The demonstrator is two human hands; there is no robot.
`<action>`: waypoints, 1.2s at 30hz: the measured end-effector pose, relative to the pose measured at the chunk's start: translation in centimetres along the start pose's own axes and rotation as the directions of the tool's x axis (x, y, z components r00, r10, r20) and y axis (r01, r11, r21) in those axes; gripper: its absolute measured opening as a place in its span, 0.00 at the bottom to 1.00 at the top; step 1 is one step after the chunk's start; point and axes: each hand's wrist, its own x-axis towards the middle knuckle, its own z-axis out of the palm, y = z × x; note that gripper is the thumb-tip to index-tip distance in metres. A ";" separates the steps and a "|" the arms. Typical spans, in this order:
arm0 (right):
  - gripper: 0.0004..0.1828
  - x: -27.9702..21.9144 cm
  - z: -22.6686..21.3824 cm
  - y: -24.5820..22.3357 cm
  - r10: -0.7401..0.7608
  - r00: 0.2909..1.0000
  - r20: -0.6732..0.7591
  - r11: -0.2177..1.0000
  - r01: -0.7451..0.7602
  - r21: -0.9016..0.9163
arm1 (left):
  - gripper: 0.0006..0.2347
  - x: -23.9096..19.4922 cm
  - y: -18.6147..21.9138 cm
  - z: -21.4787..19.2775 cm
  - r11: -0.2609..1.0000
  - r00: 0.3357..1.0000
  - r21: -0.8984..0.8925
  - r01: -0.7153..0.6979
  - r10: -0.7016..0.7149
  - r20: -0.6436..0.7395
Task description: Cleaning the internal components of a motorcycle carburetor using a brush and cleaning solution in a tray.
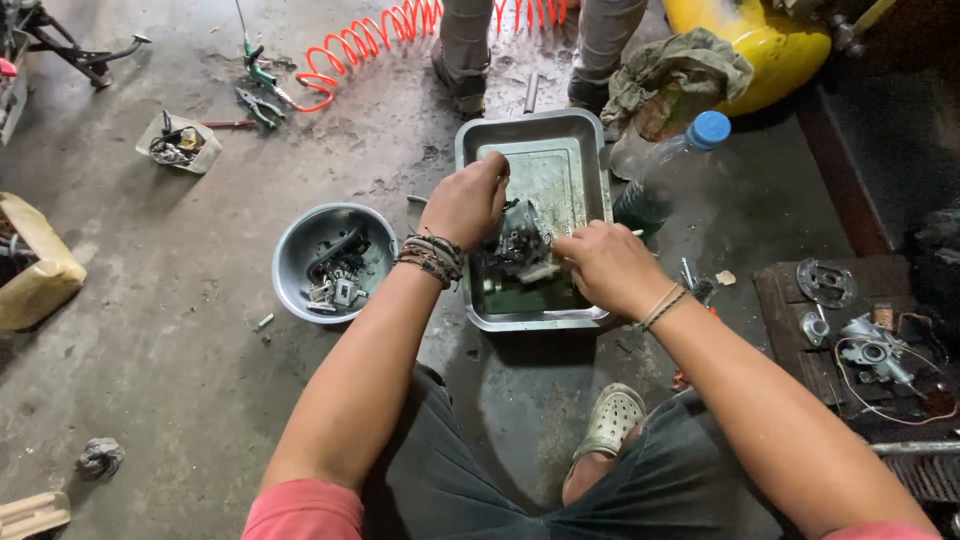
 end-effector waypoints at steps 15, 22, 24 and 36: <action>0.05 -0.7 -3.8 -0.7 0.159 0.980 -0.115 0.968 -0.132 0.215 | 0.06 -0.2 0.5 0.0 0.993 0.992 0.020 -0.114 0.115 -0.053; 0.08 -0.7 -5.4 -1.6 0.229 0.973 -0.028 0.923 -0.208 0.324 | 0.07 -0.1 0.8 0.2 0.990 0.991 0.053 -0.134 0.135 -0.017; 0.07 -1.1 -5.1 -0.6 0.279 0.960 -0.027 0.933 -0.264 0.243 | 0.07 -0.2 0.7 -0.1 0.993 0.993 0.037 -0.114 0.115 -0.017; 0.09 -1.9 -10.0 -2.7 0.395 0.917 -0.050 0.913 -0.386 0.131 | 0.08 -0.8 3.4 -1.0 0.977 0.978 0.074 -0.202 0.205 -0.035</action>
